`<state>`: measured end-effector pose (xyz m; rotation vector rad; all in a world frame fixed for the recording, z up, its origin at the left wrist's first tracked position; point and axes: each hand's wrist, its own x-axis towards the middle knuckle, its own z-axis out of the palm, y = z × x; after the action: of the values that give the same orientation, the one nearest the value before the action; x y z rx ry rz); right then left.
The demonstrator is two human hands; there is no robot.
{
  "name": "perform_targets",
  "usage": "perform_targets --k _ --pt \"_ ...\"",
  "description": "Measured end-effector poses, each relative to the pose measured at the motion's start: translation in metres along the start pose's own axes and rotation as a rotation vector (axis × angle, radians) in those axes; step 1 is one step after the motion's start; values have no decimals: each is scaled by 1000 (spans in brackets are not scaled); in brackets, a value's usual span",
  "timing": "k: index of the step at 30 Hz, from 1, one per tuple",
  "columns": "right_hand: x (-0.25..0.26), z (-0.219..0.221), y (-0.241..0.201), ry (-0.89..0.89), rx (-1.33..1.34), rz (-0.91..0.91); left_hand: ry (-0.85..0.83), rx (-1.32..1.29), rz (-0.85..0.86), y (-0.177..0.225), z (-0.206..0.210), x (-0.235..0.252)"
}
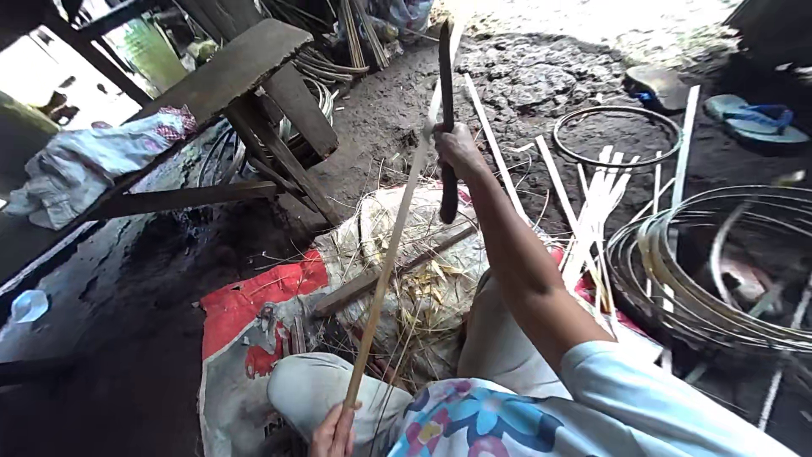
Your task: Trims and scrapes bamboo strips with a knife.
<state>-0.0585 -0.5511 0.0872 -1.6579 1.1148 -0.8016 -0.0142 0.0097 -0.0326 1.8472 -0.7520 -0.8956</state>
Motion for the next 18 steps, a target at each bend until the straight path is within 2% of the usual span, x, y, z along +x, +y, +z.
perform_targets --k 2,4,8,11,13,15,16,18 --pt "-28 14 4 -181 497 60 22 -36 -30 6 10 24" --pt "-47 20 4 -332 716 92 -20 -75 -22 8 15 45" --pt "-63 30 -5 -422 739 78 -219 -62 -20 21 19 84" --pt "-85 42 -16 -531 731 46 -220 -72 70 77 42 139" --pt "-98 53 -22 -521 546 -46 -96 -151 105 116 58 177" --pt "-110 58 -25 -411 47 -214 42 -152 120 141 68 206" --pt "-122 60 -23 -359 -185 -284 97 -91 148 147 70 217" --pt "-148 76 2 -204 -481 -426 206 88 207 158 69 229"
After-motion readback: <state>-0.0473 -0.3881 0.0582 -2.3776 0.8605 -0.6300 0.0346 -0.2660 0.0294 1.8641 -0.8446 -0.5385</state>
